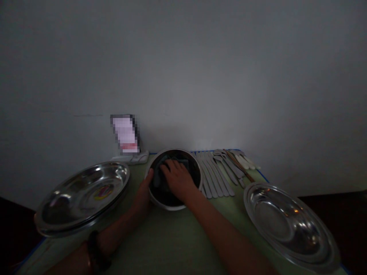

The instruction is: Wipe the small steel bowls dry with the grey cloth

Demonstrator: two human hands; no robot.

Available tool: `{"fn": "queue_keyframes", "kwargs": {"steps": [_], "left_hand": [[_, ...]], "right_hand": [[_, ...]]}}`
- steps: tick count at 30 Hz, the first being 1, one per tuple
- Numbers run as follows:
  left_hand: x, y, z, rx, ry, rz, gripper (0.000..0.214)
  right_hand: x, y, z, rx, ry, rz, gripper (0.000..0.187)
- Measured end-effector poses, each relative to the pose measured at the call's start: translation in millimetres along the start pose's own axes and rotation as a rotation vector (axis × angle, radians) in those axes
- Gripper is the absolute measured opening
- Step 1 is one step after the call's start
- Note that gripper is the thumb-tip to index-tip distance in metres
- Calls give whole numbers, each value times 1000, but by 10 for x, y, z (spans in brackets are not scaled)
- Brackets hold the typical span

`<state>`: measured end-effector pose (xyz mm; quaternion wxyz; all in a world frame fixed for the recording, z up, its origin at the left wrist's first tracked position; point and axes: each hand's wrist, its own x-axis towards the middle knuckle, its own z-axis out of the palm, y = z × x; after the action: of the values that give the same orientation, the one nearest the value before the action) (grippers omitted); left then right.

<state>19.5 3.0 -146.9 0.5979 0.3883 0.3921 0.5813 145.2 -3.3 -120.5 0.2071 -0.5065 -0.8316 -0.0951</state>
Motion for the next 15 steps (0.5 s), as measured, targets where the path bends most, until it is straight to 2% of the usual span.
{"fn": "queue_keyframes", "kwargs": {"steps": [5, 9, 12, 15], "left_hand": [[-30, 46, 8, 67, 51, 27, 51], [-107, 134, 47, 147, 124, 66, 44], [-173, 197, 82, 146, 84, 101, 44], [-190, 207, 82, 180, 83, 130, 46]], "right_hand": [[84, 134, -30, -191, 17, 22, 32], [-9, 204, -123, -284, -41, 104, 33], [-171, 139, -159, -273, -121, 205, 31], [-325, -26, -125, -138, -208, 242, 29]]}}
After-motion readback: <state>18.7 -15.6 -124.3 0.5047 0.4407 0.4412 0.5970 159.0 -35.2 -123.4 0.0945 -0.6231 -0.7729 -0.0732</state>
